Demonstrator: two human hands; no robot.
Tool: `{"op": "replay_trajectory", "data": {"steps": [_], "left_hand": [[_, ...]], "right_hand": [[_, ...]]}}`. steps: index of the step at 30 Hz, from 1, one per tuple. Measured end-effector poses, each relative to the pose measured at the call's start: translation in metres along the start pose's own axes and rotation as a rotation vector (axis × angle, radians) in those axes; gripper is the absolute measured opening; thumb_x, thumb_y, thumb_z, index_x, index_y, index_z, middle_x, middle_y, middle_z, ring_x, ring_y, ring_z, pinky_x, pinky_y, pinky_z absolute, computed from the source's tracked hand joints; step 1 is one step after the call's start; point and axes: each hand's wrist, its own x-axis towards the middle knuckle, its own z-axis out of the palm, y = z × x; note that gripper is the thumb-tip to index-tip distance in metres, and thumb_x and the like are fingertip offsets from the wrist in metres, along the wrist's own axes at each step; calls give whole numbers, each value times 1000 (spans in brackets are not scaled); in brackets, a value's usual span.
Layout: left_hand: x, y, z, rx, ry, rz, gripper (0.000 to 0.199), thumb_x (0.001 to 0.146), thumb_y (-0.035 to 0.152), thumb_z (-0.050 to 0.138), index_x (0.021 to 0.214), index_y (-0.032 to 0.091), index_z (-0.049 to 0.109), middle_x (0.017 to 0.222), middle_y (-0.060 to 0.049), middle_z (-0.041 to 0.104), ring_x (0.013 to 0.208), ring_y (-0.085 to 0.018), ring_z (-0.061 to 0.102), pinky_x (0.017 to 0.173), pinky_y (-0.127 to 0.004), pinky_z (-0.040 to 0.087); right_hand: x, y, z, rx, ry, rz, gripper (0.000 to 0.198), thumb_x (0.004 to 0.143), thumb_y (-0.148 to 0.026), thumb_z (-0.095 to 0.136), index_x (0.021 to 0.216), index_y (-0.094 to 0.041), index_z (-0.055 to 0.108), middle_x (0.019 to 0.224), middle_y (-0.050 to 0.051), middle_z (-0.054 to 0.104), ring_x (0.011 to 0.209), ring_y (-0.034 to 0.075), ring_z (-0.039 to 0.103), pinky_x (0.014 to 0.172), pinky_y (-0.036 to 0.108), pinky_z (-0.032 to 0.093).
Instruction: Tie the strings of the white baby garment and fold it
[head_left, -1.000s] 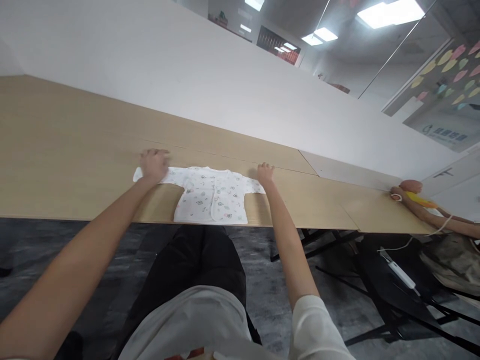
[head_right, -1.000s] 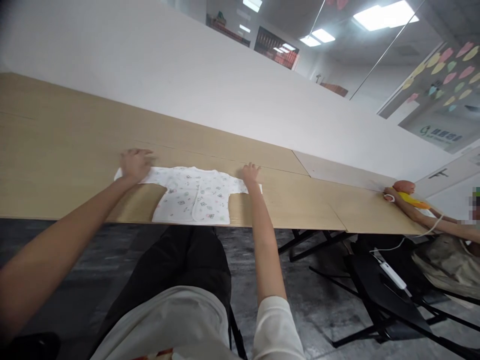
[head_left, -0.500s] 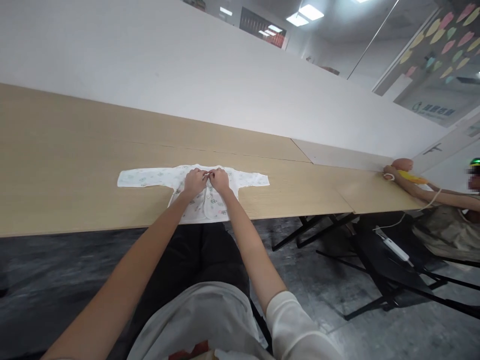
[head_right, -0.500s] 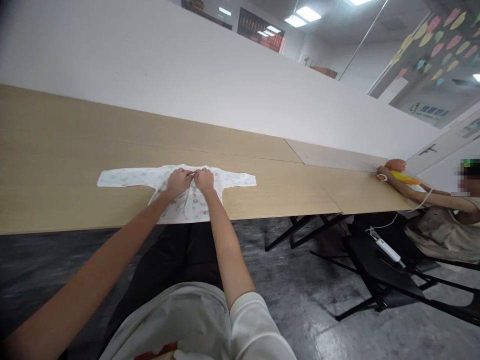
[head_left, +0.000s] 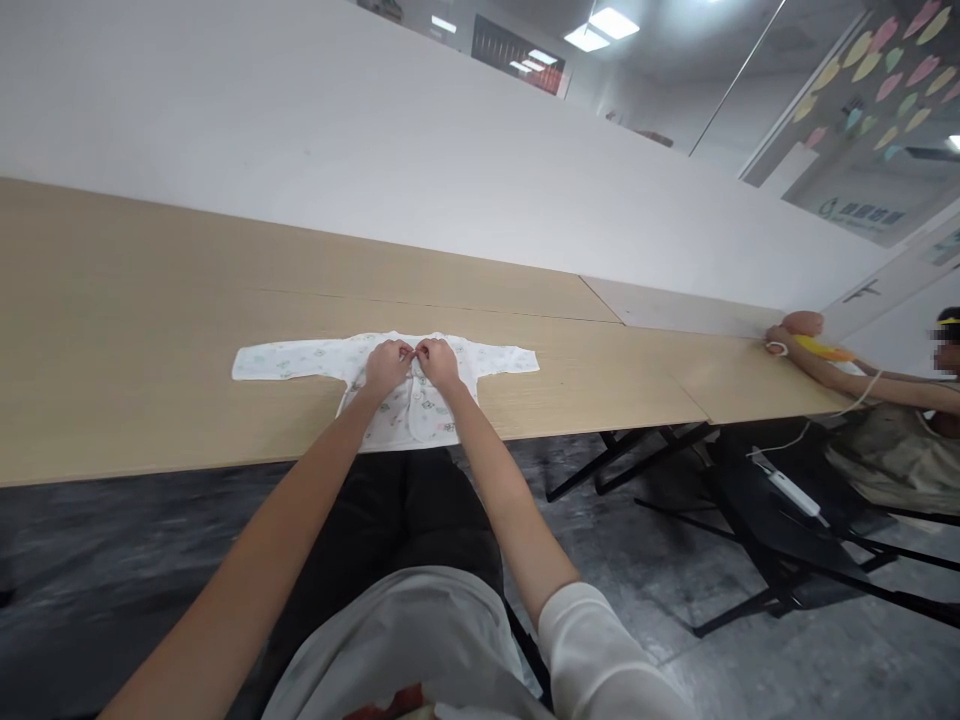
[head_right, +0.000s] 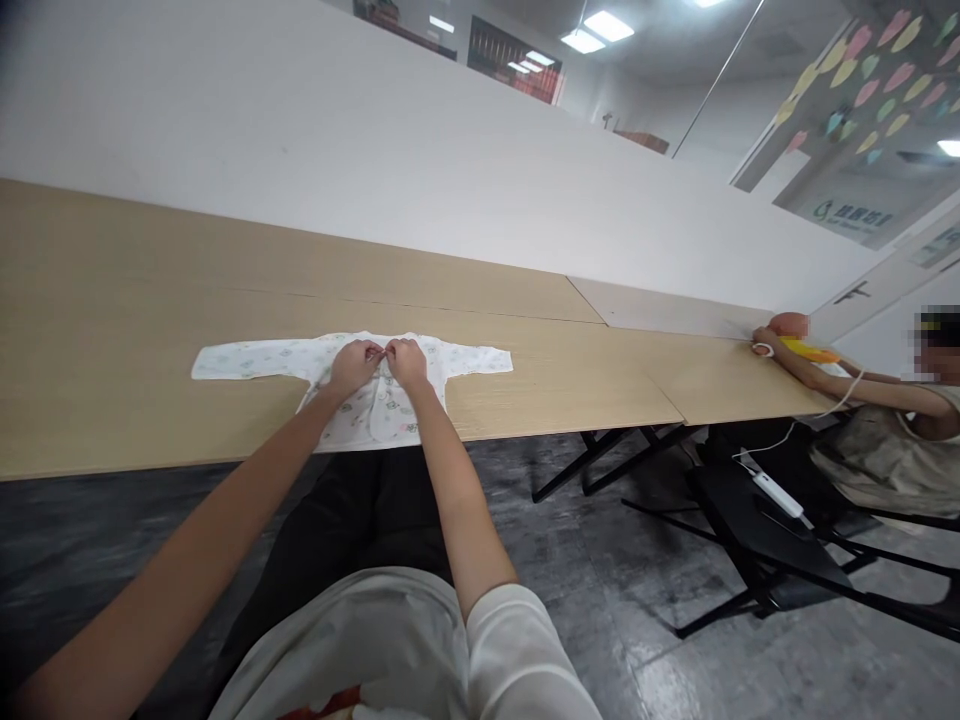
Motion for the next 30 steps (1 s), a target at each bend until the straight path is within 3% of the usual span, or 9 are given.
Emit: {"op": "replay_trajectory", "data": {"steps": [5, 14, 24, 30], "left_hand": [[-2, 1, 0, 55, 25, -14, 26, 90, 32, 53, 100, 21, 75, 107, -14, 69, 107, -29, 62, 93, -39, 50], [-8, 7, -2, 146, -13, 10, 31, 97, 27, 42, 107, 19, 70, 114, -17, 64, 107, -33, 61, 88, -43, 46], [-7, 4, -6, 58, -25, 51, 29, 97, 28, 42, 106, 20, 68, 110, -13, 66, 103, -28, 62, 89, -37, 47], [-6, 4, -5, 20, -7, 39, 29, 93, 28, 45, 103, 18, 70, 110, -14, 69, 104, -28, 64, 90, -38, 48]], "right_hand": [[-1, 0, -1, 18, -6, -3, 26, 98, -12, 47, 101, -16, 72, 106, 10, 73, 105, 21, 60, 93, 28, 43], [1, -3, -3, 22, -6, 77, 26, 97, -12, 48, 100, -16, 74, 105, 9, 76, 97, 19, 66, 89, 25, 46], [-1, -4, -5, 38, 25, 55, 27, 95, -15, 50, 99, -17, 76, 103, 9, 77, 98, 20, 68, 90, 26, 48], [-4, -7, -6, 80, 33, 49, 32, 95, -13, 49, 116, -20, 72, 105, 5, 77, 101, 19, 70, 93, 25, 49]]}}
